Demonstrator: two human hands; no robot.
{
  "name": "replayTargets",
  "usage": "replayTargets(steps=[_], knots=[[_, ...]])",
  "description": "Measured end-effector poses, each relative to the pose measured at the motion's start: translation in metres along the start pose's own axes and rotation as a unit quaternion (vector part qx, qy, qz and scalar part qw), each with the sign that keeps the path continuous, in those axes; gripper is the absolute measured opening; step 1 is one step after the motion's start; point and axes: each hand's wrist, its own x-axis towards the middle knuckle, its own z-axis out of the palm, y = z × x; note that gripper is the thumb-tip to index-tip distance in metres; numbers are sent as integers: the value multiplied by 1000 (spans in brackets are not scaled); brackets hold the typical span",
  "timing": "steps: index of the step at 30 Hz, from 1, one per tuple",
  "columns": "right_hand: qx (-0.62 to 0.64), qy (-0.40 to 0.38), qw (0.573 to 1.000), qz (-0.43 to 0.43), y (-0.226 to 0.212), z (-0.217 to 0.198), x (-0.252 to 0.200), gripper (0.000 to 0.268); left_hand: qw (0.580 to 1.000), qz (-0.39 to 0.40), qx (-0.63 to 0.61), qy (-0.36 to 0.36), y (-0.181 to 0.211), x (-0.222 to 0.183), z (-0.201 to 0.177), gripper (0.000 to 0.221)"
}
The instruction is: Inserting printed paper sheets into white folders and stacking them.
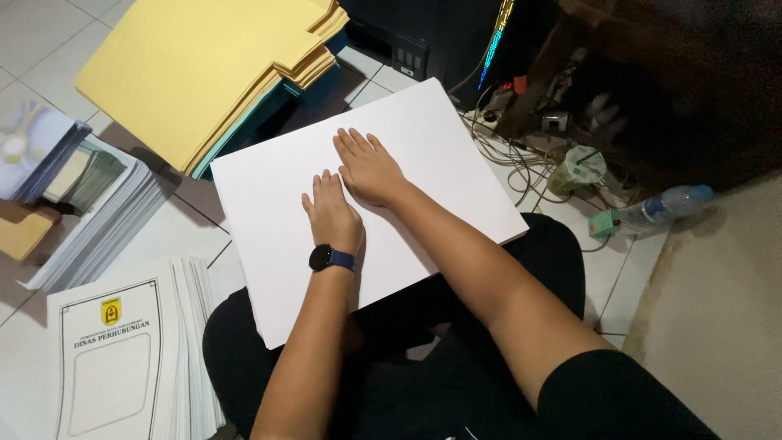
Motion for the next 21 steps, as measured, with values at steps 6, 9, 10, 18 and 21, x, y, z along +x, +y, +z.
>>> replayTargets(steps=[6, 9, 10, 18, 21], knots=[[13, -12, 1000, -11, -11, 1, -36, 64, 999, -4, -34, 11, -4, 1, 1, 48], [12, -16, 1000, -14, -11, 2, -43, 64, 999, 0, -30, 16, -7, 2, 5, 48], [11, -16, 1000, -14, -10, 2, -41, 64, 999, 0, -31, 17, -4, 1, 2, 48], [11, 0, 1000, 12, -2, 6, 10, 64, 1000, -5, -14, 5, 2, -4, -8, 48], [8, 7, 999, 31, -1, 7, 31, 65, 1000, -8, -25, -2, 3, -4, -8, 49]])
